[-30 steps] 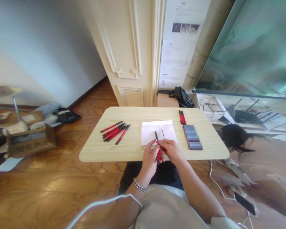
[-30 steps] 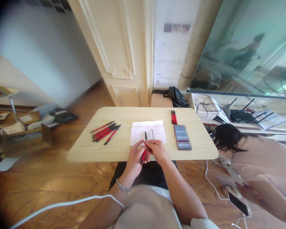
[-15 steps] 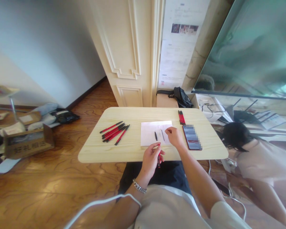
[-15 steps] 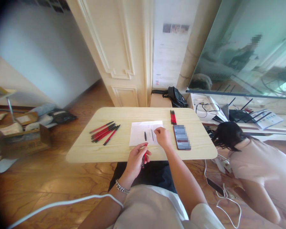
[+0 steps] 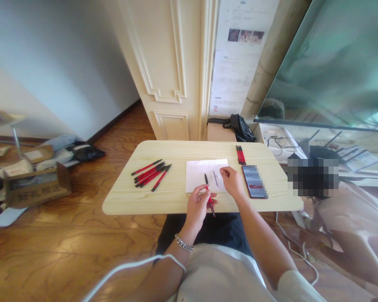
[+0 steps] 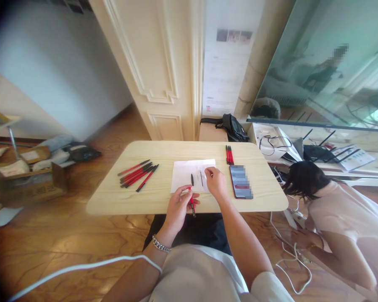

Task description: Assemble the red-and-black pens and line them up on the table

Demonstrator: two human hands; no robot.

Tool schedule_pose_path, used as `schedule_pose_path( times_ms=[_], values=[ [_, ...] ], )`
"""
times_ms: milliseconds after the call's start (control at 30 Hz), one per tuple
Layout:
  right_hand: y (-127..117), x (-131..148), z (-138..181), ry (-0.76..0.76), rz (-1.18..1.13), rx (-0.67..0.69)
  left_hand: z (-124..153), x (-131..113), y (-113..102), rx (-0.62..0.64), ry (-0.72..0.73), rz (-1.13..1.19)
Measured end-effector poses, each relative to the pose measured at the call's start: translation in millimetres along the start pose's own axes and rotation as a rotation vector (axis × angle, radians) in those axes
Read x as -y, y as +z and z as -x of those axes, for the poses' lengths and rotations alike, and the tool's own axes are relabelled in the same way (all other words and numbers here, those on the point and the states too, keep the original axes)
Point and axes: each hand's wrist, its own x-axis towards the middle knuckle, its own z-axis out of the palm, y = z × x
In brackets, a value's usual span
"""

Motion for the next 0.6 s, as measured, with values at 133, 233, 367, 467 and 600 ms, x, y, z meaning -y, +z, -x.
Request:
schedule_pose_path(
  times_ms=[133, 233, 367, 467, 600],
  values=[
    [-14, 11, 33, -0.017, -0.233, 0.094, -4, 1, 0, -0.018, 0.070, 0.039],
    [-16, 20, 61, -0.018, -0.300, 0.197, -8, 4, -1, -0.011, 0.126, 0.014],
    [-10, 25, 80, -0.027, -0.338, 0.247, -9, 7, -2, 0.001, 0.161, -0.037],
    [-6, 24, 82, -0.019, -0.358, 0.238, -8, 6, 0, 0.024, 0.161, -0.018],
    [-10, 15, 69, 0.028, -0.369, 0.250, -9, 2, 2, 0.053, 0.128, 0.001]
  ],
)
